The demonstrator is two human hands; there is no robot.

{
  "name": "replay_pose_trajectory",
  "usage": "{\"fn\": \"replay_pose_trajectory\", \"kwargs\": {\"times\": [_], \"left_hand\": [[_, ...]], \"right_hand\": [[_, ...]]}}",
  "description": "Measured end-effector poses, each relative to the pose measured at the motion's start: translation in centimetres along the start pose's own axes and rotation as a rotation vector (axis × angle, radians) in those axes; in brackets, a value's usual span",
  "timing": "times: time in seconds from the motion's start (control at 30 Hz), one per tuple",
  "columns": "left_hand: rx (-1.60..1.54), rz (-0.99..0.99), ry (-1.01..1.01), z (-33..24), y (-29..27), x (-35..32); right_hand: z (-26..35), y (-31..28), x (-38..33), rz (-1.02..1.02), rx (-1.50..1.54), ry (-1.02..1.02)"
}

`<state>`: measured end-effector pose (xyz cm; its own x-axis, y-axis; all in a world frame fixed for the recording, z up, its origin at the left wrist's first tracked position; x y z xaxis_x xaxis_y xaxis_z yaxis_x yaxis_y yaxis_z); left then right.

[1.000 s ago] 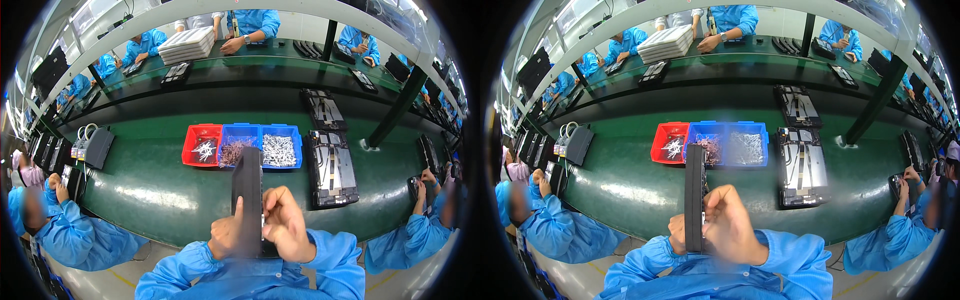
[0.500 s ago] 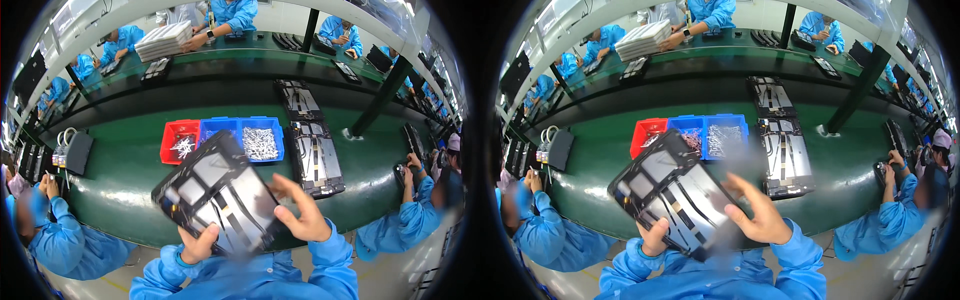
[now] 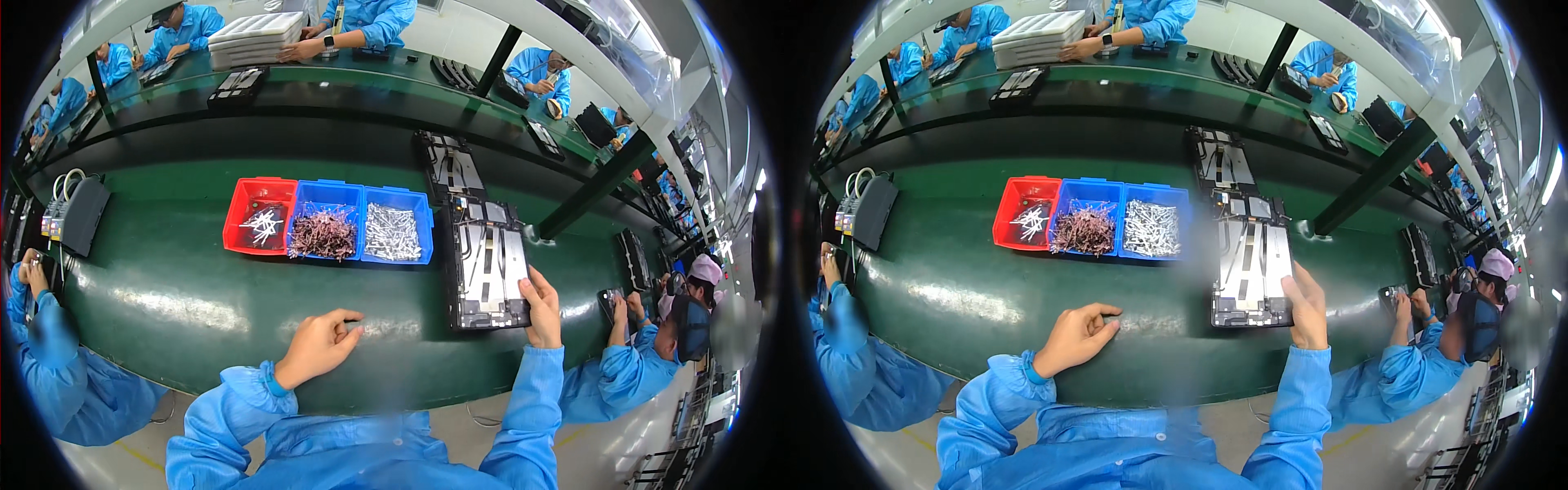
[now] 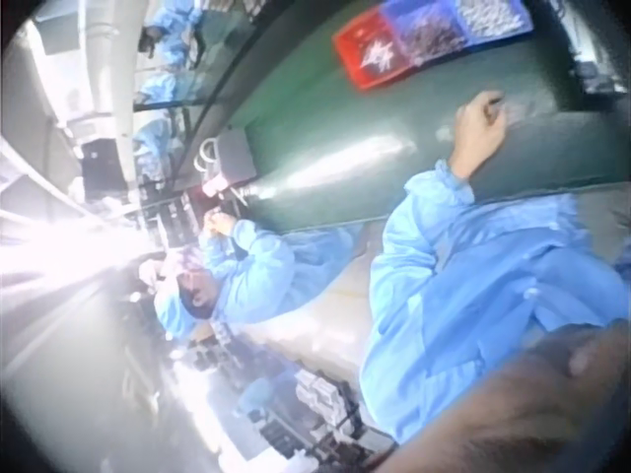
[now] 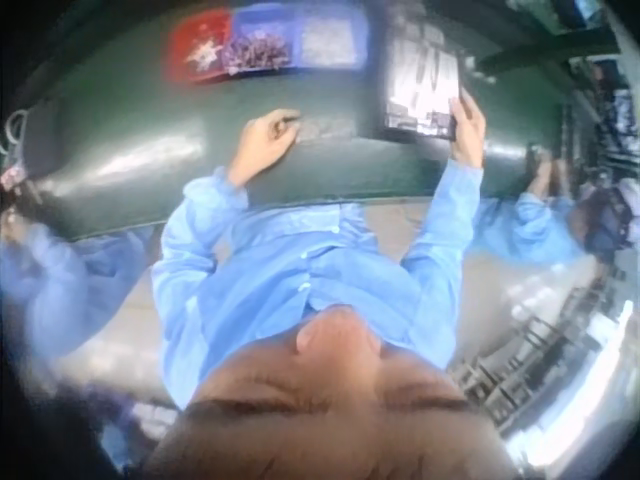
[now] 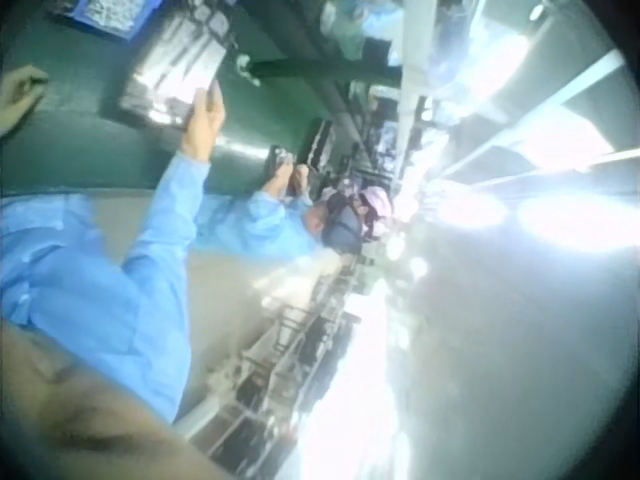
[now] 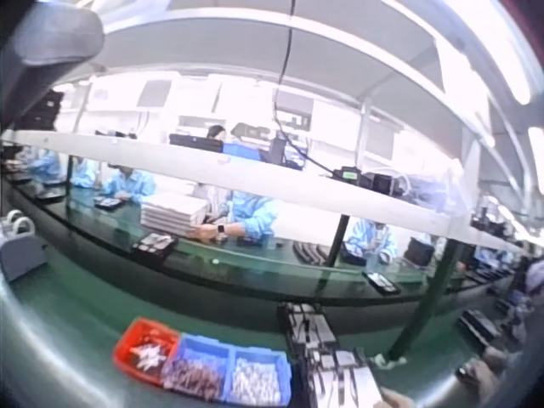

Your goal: Assembling internal components and cables into a tablet device on a factory assembly line.

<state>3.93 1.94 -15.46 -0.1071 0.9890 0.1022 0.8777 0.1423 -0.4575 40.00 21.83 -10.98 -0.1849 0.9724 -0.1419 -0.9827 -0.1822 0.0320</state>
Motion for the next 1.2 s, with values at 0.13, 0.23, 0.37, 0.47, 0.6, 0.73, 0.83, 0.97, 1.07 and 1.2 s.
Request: {"fn": "replay_pose_trajectory", "kwargs": {"times": [0.13, 0.23, 0.37, 0.47, 0.6, 0.73, 0.83, 0.97, 1.07, 1.2], "left_hand": [[-0.043, -0.021, 0.005, 0.7, -0.2, -0.6], [-0.058, -0.007, 0.007, 0.6, -0.5, -1.0], [-0.043, 0.019, 0.025, 0.3, -0.4, -1.0], [-0.005, 0.017, 0.046, 0.4, -0.1, -0.9], [0.002, 0.010, 0.032, 0.5, 0.0, -1.4], [-0.018, 0.001, 0.040, 0.4, -0.2, -1.4], [-0.121, -0.013, 0.018, 1.0, -0.9, -2.0], [0.003, -0.249, 0.168, 2.1, -3.5, -1.6], [0.209, -0.365, 0.214, 1.9, -6.5, 0.7], [0.442, -0.565, 0.309, 1.3, -7.7, 4.2]], "right_hand": [[0.3, -0.2, 0.2, -0.002, -0.010, 0.001], [0.0, -1.6, 1.1, -0.034, -0.206, 0.011], [2.1, -2.5, 2.5, -0.339, -0.855, -0.472], [7.4, 1.9, 4.9, -0.193, -0.703, -0.542], [11.1, 11.7, 12.0, 0.052, -0.789, -0.321], [8.1, 14.9, 22.1, -0.070, -1.037, -0.174], [5.9, 16.3, 25.4, -0.174, -1.168, 0.114], [2.5, 15.2, 30.9, -0.060, -1.238, 0.264], [1.0, 15.2, 31.9, -0.038, -1.026, 0.427], [0.5, 15.4, 30.8, -0.210, -0.743, 0.531]]}}
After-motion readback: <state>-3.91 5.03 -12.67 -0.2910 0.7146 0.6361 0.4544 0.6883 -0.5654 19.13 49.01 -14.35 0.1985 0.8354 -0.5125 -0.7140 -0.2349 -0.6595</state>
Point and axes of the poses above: each hand's wrist, its own x-axis towards the middle knuckle, its own y-axis out of the palm, z = x × y, the point moved 2 cm from there along x, towards the middle knuckle, and after that the axes turned 7 degrees about y, right-handed, at the moved point
